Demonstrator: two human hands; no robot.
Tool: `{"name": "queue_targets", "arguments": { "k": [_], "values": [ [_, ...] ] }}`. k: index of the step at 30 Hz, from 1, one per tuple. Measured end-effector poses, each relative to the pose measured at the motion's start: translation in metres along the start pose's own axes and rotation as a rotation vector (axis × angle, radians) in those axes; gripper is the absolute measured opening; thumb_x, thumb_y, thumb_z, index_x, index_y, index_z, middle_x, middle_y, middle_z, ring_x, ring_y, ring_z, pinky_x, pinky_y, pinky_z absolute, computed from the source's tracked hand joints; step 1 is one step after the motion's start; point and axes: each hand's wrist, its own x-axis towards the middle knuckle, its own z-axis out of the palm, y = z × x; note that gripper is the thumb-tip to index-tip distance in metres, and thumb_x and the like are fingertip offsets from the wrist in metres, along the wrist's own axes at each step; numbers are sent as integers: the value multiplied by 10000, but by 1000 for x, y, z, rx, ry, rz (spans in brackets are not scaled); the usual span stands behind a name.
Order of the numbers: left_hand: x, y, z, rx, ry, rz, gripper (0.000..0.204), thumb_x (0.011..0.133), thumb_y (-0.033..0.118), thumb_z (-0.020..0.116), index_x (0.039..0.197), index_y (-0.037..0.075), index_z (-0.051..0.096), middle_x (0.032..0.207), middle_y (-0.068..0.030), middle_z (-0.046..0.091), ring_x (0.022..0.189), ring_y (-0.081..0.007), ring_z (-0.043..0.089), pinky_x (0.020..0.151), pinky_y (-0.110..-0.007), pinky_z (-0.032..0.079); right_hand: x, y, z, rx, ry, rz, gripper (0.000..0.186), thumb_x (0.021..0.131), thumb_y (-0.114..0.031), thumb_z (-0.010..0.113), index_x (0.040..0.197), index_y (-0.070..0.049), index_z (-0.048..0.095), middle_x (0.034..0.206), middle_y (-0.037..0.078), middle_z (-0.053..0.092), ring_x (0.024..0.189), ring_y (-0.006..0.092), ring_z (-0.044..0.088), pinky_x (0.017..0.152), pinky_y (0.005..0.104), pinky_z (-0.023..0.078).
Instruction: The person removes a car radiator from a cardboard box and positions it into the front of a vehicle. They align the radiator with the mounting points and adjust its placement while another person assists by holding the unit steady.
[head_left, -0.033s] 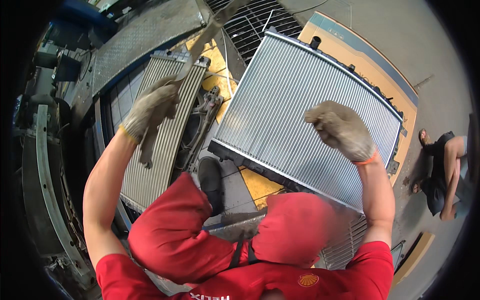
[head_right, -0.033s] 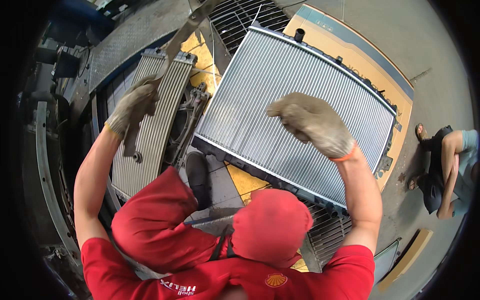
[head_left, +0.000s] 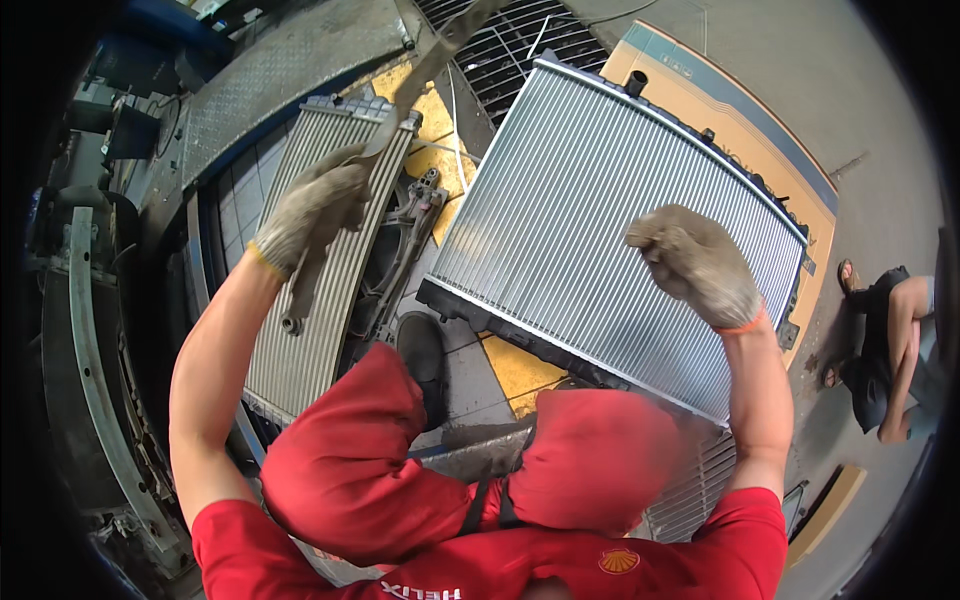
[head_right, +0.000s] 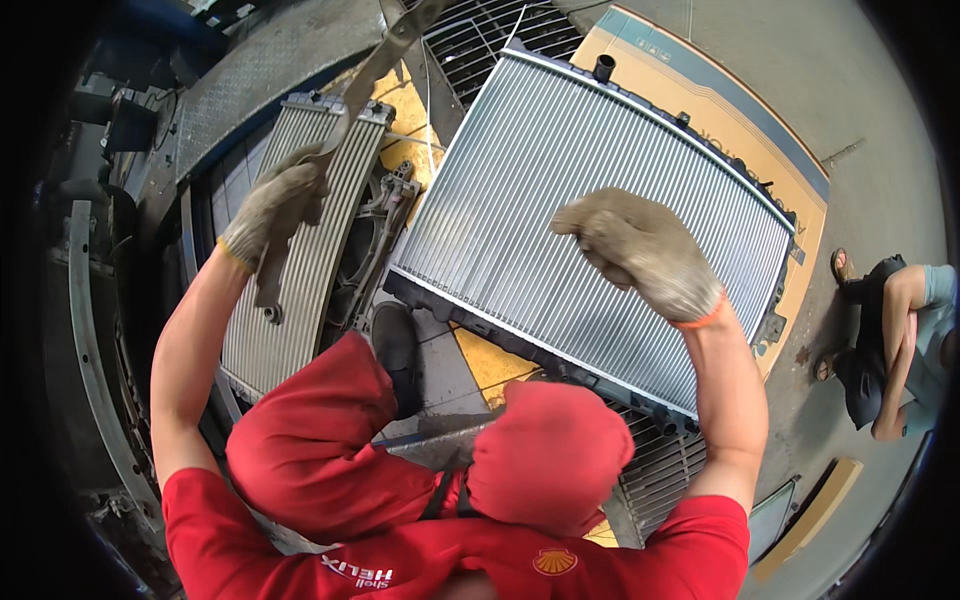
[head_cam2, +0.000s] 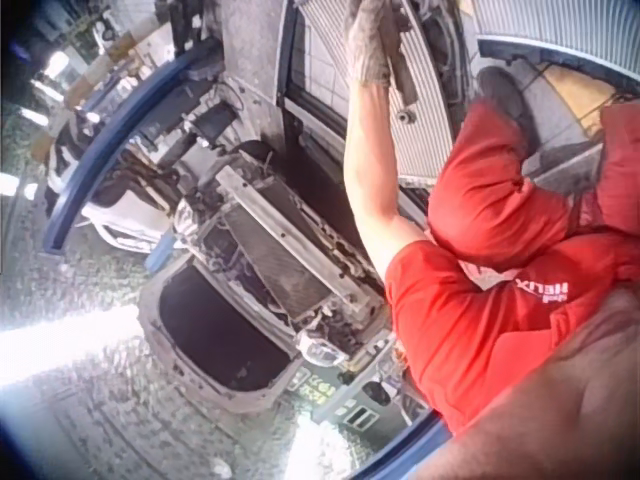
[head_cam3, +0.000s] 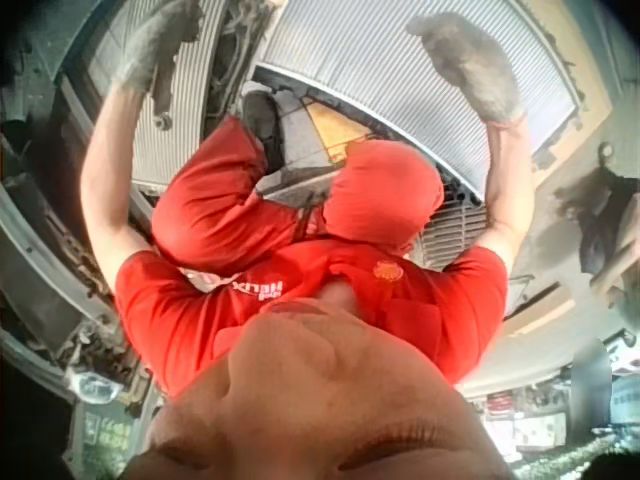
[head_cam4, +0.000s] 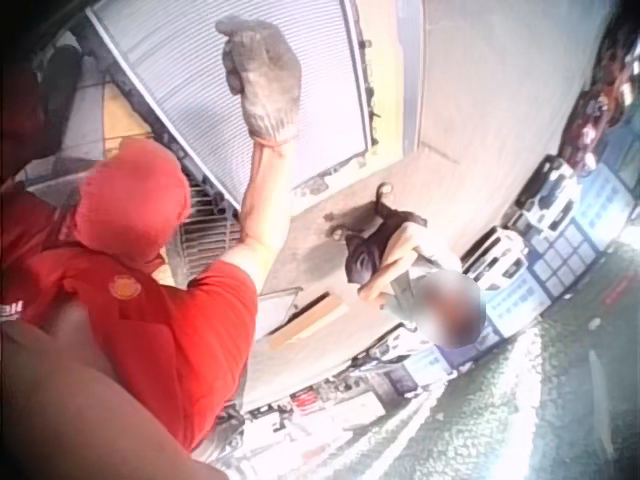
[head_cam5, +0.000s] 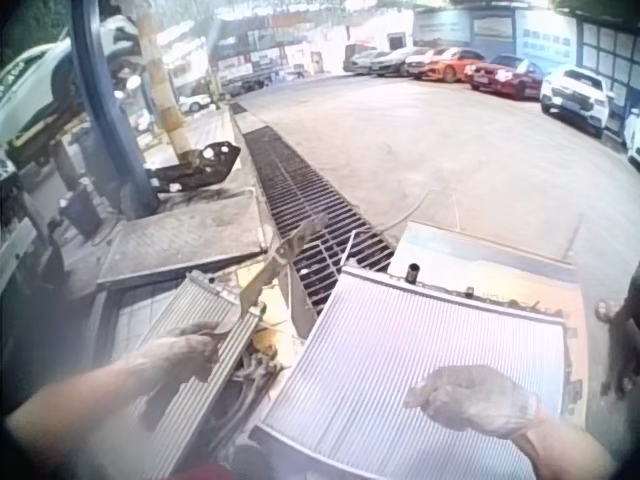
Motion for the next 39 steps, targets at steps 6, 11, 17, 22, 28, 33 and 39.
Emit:
{"name": "queue_targets", "arguments": {
  "k": [6, 11, 17, 22, 28, 33, 39],
  "values": [
    [60, -58, 29, -41, -82, -1, 905, 1010, 486, 771, 1667, -20, 410, 1122, -77, 660, 989, -161, 634, 886, -330, 538, -16, 26, -5, 27, 135, 86, 484, 1032, -472, 758, 1171, -9, 758, 771, -28, 575, 517, 11, 400, 421, 185, 306],
    [101, -110, 30, -142, -148, 63, 1001, 958, 566, 810, 1616, -93, 444, 1132, -86, 661, 966, -160, 673, 900, -298, 591, -21, 27, 0, 1, 233, 248, 487, 1011, -459, 791, 1152, 2, 724, 779, -3, 574, 534, 30, 430, 448, 196, 298],
    [136, -159, 38, -248, -193, 112, 1120, 882, 668, 829, 1588, -125, 472, 1191, -193, 673, 1087, -245, 694, 991, -385, 600, -43, -10, 5, -71, 295, 352, 497, 1019, -469, 786, 1163, -15, 644, 790, -11, 551, 541, 43, 396, 484, 191, 270],
    [147, -191, 46, -287, -266, 109, 1249, 840, 801, 775, 1594, -138, 444, 1496, -394, 577, 1441, -441, 597, 1203, -508, 498, -77, -30, 23, 44, 378, 242, 472, 1025, -419, 809, 1195, -12, 642, 706, -28, 491, 491, 50, 369, 450, 208, 269],
    [137, -191, 47, -186, -198, 109, 1213, 837, 780, 788, 1606, -100, 465, 1455, -391, 616, 1352, -460, 660, 1168, -461, 536, -117, -23, 35, 135, 558, 204, 337, 1125, -327, 672, 1220, -4, 655, 752, 17, 516, 466, 72, 350, 425, 232, 284],
    [121, -175, 48, -33, -107, 61, 1035, 817, 665, 805, 1556, -23, 576, 1369, -284, 714, 1267, -388, 728, 1101, -453, 575, -133, -16, 32, 236, 626, 118, 283, 1157, -280, 608, 1223, -9, 658, 807, 27, 539, 471, 77, 365, 401, 221, 313],
    [115, -169, 47, -18, -141, 108, 966, 874, 626, 751, 1561, -27, 567, 1255, -314, 738, 1204, -410, 749, 1074, -483, 579, -136, -14, 17, 247, 582, 166, 321, 1163, -307, 600, 1284, -11, 634, 808, 20, 540, 470, 71, 361, 402, 222, 311]
  ]
}}
